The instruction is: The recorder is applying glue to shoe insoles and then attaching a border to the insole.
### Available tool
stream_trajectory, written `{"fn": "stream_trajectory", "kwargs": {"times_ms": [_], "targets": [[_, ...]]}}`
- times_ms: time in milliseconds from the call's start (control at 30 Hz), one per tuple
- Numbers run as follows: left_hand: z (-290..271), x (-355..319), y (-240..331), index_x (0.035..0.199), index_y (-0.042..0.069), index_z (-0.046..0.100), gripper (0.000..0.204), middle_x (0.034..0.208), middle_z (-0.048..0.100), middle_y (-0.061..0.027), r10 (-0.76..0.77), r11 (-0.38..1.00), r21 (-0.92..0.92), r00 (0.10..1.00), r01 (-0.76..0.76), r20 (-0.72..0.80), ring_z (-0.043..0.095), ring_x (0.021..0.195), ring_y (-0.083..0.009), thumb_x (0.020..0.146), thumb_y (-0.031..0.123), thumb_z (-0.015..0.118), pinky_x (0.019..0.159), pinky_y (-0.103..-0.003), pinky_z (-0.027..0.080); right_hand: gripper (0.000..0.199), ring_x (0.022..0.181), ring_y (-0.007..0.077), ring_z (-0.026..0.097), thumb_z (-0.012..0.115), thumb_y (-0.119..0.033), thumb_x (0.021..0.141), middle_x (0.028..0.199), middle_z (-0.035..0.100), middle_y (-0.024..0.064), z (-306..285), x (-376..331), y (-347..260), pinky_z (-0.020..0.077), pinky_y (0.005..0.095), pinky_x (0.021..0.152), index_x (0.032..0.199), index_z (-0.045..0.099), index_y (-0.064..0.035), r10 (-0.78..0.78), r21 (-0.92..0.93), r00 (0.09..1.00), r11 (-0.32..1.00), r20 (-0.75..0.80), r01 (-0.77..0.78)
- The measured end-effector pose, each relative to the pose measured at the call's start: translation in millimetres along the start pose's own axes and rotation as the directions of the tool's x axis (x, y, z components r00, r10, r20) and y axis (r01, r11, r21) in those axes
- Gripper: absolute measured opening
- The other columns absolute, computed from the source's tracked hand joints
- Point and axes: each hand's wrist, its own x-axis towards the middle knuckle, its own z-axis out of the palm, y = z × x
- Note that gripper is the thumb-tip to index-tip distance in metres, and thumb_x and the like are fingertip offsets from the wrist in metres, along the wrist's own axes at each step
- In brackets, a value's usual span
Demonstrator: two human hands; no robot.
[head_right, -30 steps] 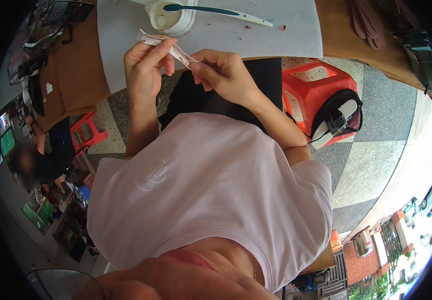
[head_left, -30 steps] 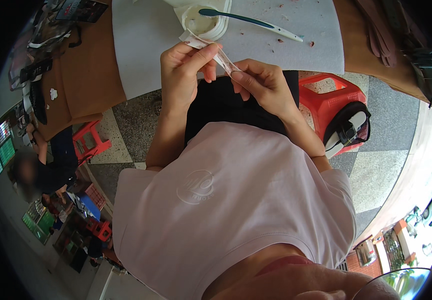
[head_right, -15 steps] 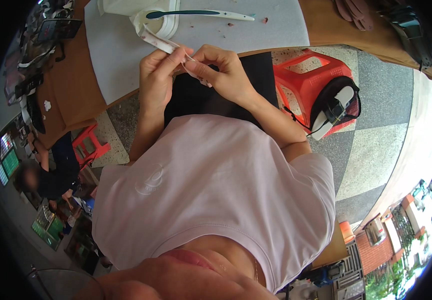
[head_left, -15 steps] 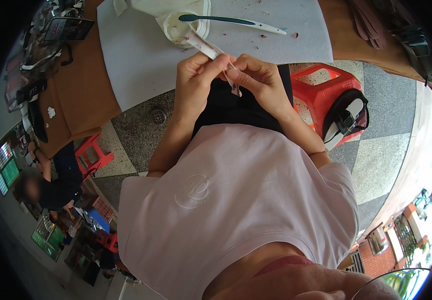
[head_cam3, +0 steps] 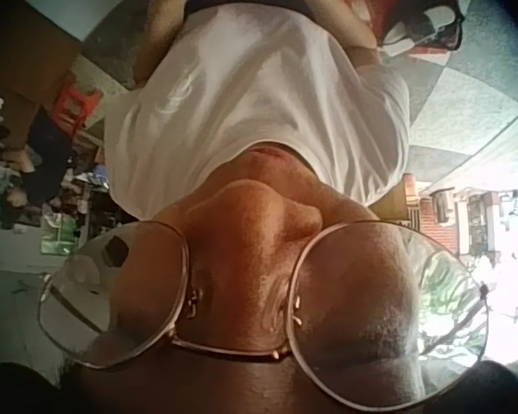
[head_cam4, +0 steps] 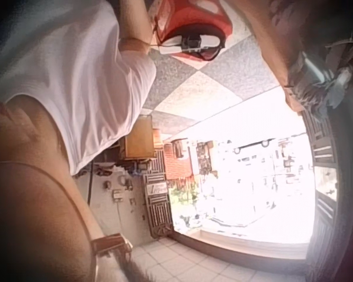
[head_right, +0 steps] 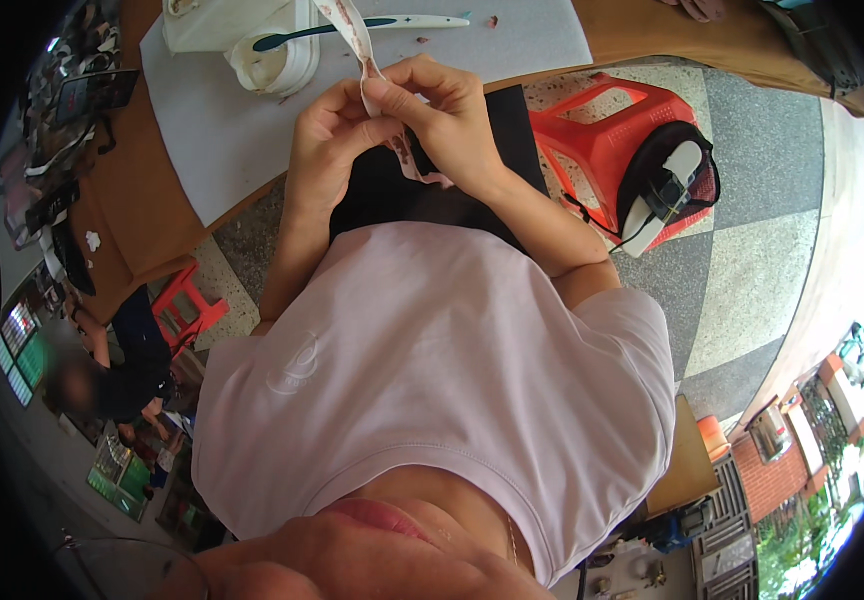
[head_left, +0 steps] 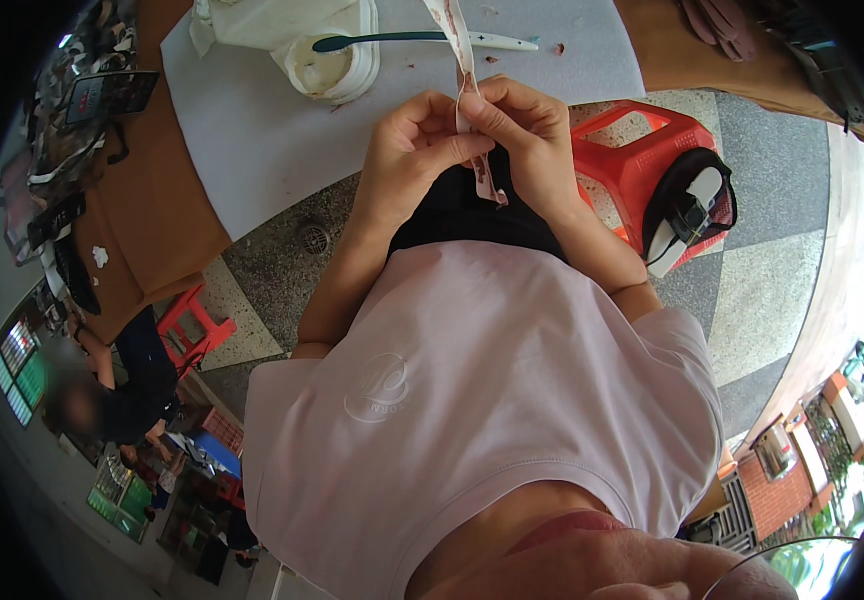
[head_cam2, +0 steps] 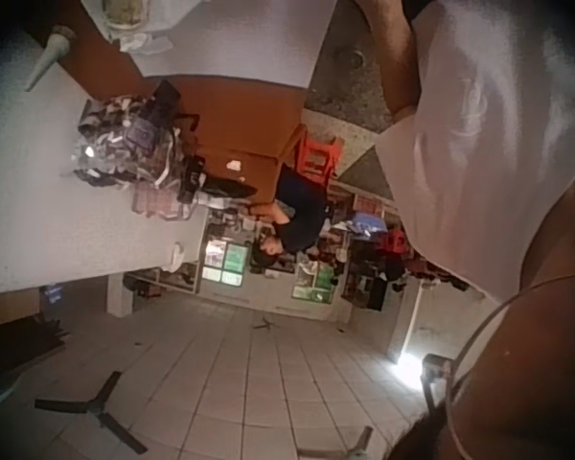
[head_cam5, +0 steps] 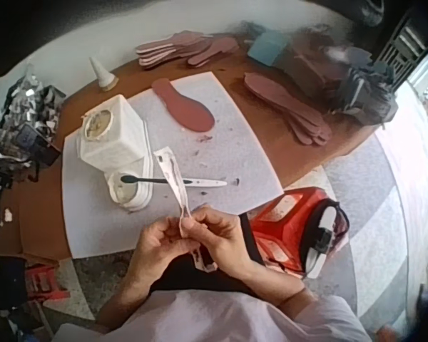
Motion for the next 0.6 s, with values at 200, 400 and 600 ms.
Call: {"fn": "stream_trajectory", "kwargs": {"times_ms": [200,400,600], "targets": [[7,1,-2,0.075,0.0,0.055,0.006,0.065,0.058,-0.0071,-0.117,0.987,-0.103,0.99,0.125,0.08,0.056,0.059,-0.0101,0.071,0.0,0.058,0.052,-0.02,0.043,0.012,0.059,0.0052,0.049,0.054,-0.011,0.08,0.068,0.056,0.0008,-5,4,-14,0.0381,0.017,0.054,0.077,0.059,0.0,0.066,0.115,0.998,0.991,-0.004,-0.065],[7,1,-3,0.071,-0.001,0.055,0.004,0.06,0.056,-0.0081,-0.182,0.983,0.024,0.966,0.18,0.184,0.052,0.05,-0.0113,0.072,0.002,0.057,0.042,-0.02,0.04,0.01,0.063,0.0047,0.049,0.057,-0.009,0.077,0.067,0.056,-0.0005,-14,15,-12,0.0383,0.0183,0.059,0.074,0.058,0.0004,-0.087,0.119,0.98,0.987,-0.178,0.109],[15,1,0,0.064,-0.002,0.057,0.01,0.052,0.053,-0.0038,-0.191,0.98,0.081,0.972,0.182,0.135,0.047,0.043,-0.0056,0.071,0.004,0.062,0.041,-0.016,0.036,0.01,0.073,0.0099,0.053,0.052,-0.001,0.077,0.079,0.059,0.0067,-30,27,-1,0.0387,0.0193,0.068,0.085,0.057,0.0043,-0.215,0.266,0.934,0.918,-0.284,0.293]]}}
